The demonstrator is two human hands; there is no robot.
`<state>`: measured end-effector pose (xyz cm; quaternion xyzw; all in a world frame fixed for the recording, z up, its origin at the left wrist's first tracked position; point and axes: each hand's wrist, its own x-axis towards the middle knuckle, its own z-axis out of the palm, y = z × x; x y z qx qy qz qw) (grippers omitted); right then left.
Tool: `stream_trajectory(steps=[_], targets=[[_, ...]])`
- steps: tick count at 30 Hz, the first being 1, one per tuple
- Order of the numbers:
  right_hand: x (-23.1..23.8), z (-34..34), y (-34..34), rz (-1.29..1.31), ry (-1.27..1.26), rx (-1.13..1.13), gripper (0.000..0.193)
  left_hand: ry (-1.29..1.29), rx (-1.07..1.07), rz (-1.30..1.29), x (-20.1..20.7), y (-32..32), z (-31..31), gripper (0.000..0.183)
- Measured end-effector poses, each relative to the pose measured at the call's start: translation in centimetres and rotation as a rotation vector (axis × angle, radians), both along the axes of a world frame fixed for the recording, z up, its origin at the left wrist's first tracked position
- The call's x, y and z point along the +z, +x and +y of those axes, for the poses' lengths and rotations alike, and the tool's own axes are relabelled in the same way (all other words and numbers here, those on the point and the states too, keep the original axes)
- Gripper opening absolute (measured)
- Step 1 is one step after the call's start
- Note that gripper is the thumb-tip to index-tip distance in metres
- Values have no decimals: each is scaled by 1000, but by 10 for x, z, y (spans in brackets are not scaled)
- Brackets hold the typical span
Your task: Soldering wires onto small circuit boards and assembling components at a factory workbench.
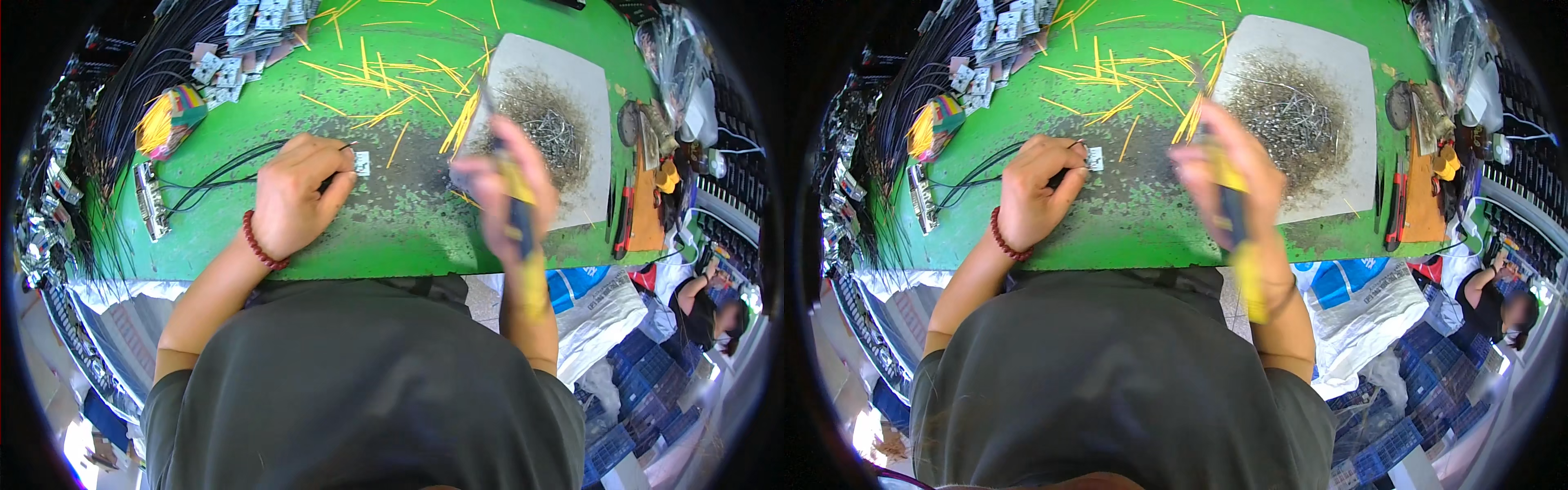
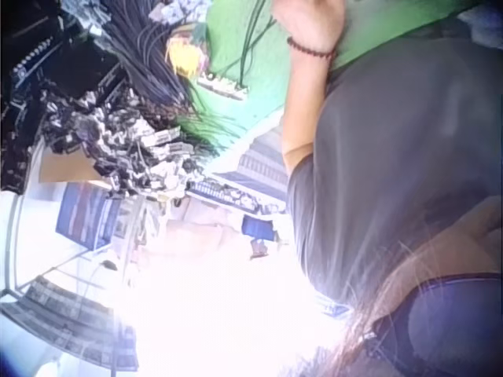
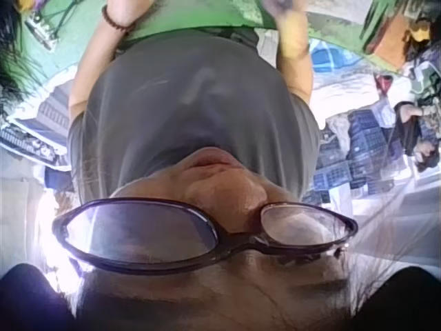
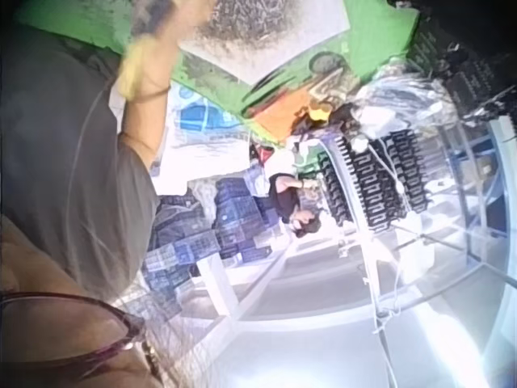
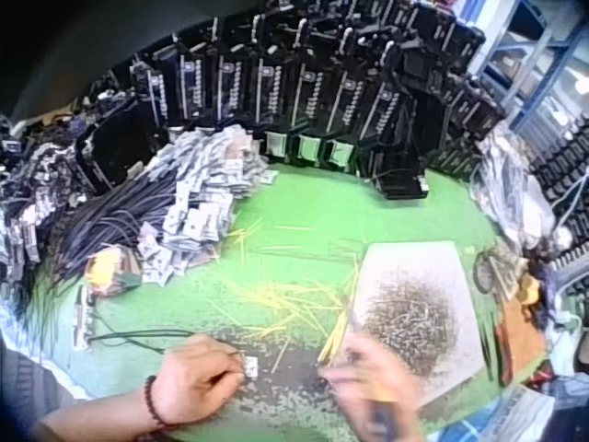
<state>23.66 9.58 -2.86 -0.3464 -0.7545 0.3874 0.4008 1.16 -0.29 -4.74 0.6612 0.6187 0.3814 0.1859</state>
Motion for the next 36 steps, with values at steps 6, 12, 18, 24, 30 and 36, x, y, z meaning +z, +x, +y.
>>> stream_trajectory(steps=[6,12,18,24,30,36], targets=[[-10,13,97,156,-170,-492,55,-26,-1,-6,5,5,3,10],[-19,19,90,169,-100,-447,20,-50,20,16,3,6,4,11],[-19,24,87,83,-147,-409,20,-59,35,21,5,7,4,11],[-22,23,86,146,-60,-467,19,-59,24,4,4,5,5,11],[-22,23,87,139,-28,-471,19,-69,28,6,7,6,5,11],[-19,23,84,101,-59,-462,20,-65,22,-2,5,5,5,11]])
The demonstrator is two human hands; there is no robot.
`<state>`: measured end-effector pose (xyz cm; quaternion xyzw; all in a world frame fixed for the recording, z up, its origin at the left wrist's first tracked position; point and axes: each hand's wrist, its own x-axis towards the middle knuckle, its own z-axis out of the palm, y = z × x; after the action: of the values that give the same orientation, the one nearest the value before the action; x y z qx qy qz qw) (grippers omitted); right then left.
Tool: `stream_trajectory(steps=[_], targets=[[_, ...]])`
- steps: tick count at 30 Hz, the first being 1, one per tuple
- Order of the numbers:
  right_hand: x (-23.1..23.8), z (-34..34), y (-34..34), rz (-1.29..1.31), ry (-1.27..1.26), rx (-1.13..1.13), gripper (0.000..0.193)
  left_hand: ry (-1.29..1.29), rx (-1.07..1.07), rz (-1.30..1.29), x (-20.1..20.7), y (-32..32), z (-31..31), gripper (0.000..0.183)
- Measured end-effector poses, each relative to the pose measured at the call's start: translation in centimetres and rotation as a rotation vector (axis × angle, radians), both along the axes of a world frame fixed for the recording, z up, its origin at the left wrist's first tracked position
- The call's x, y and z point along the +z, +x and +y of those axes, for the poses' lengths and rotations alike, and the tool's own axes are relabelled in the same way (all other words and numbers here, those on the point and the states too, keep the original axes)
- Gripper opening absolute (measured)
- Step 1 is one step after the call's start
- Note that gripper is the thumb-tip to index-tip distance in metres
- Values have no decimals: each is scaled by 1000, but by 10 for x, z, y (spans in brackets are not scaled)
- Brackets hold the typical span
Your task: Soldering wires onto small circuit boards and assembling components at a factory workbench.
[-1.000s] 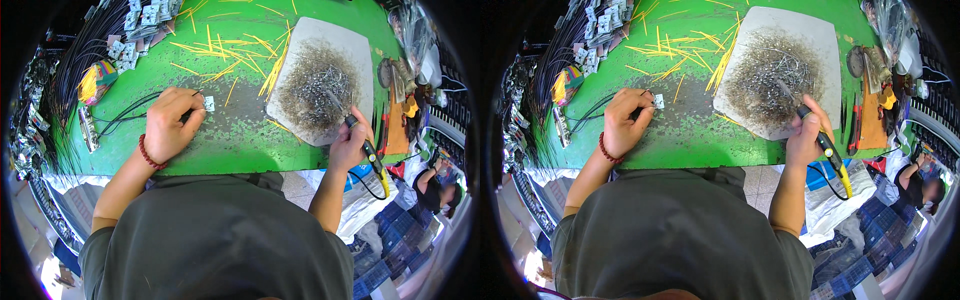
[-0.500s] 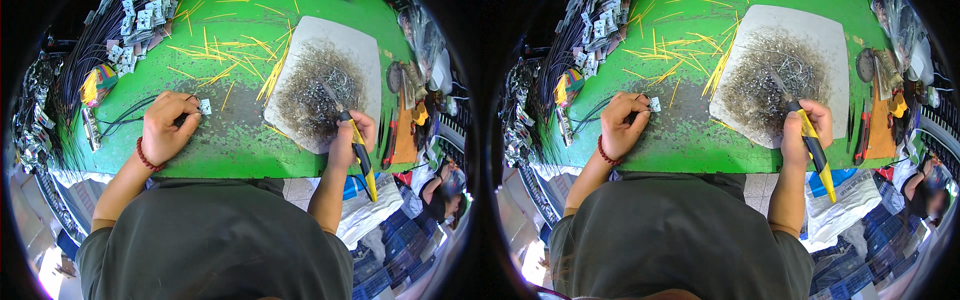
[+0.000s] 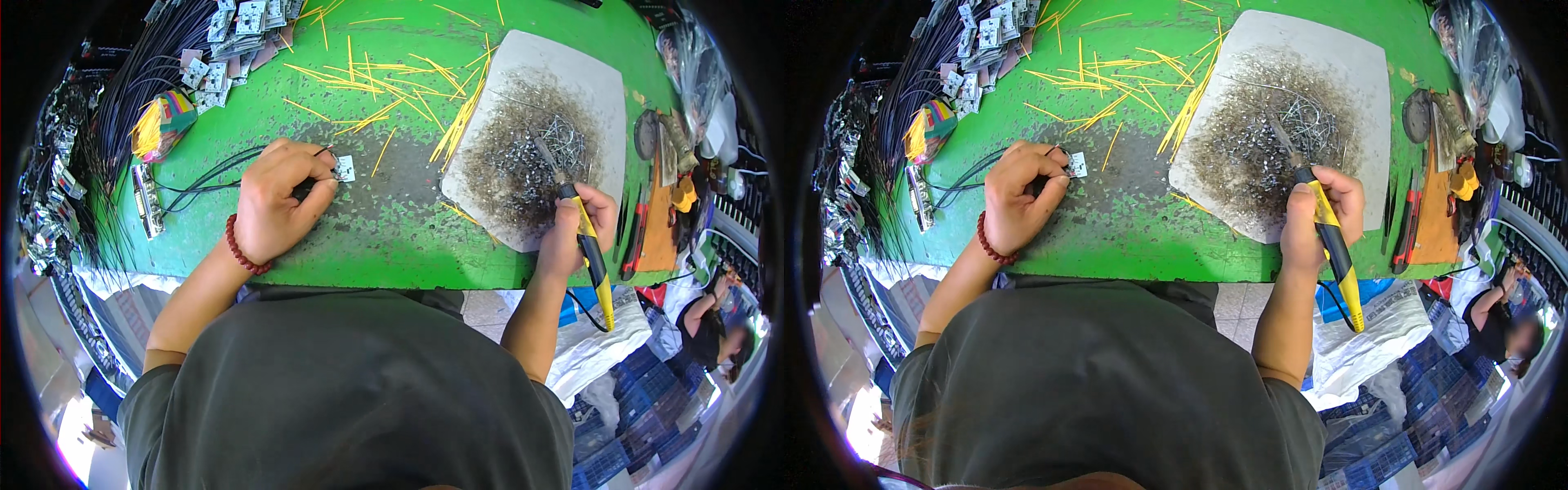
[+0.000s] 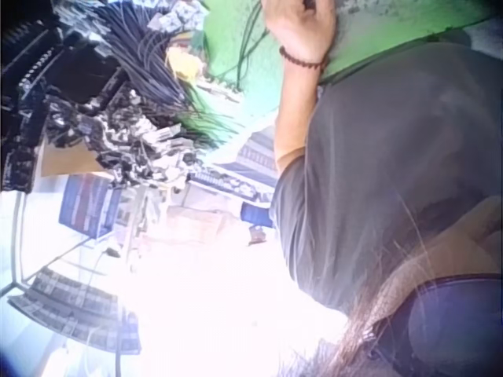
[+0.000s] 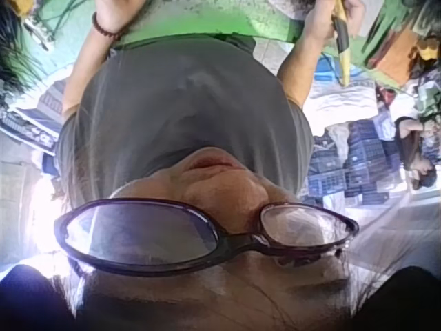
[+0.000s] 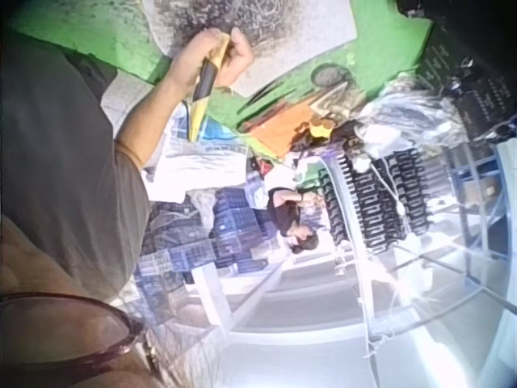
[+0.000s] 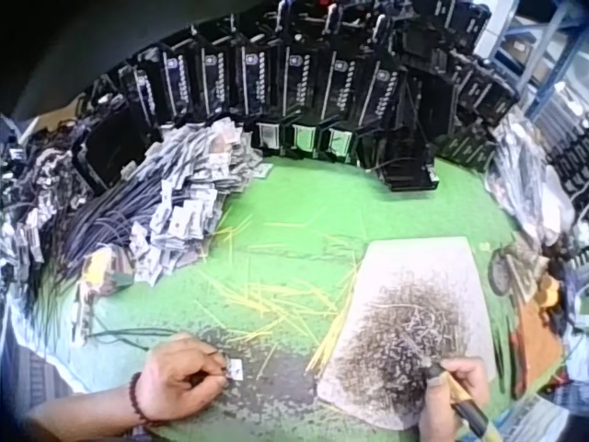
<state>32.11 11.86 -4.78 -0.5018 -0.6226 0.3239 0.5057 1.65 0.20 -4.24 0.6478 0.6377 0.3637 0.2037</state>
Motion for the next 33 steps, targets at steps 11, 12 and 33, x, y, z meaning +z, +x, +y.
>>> stream_trajectory(steps=[11,12,33], targets=[[-12,4,7,14,34,29,21,39,-1,-32,-3,-3,-3,11],[-12,5,9,32,23,55,21,49,6,-29,-3,-3,-3,11],[-9,-77,-86,220,-168,471,29,147,73,13,-15,3,-4,10]])
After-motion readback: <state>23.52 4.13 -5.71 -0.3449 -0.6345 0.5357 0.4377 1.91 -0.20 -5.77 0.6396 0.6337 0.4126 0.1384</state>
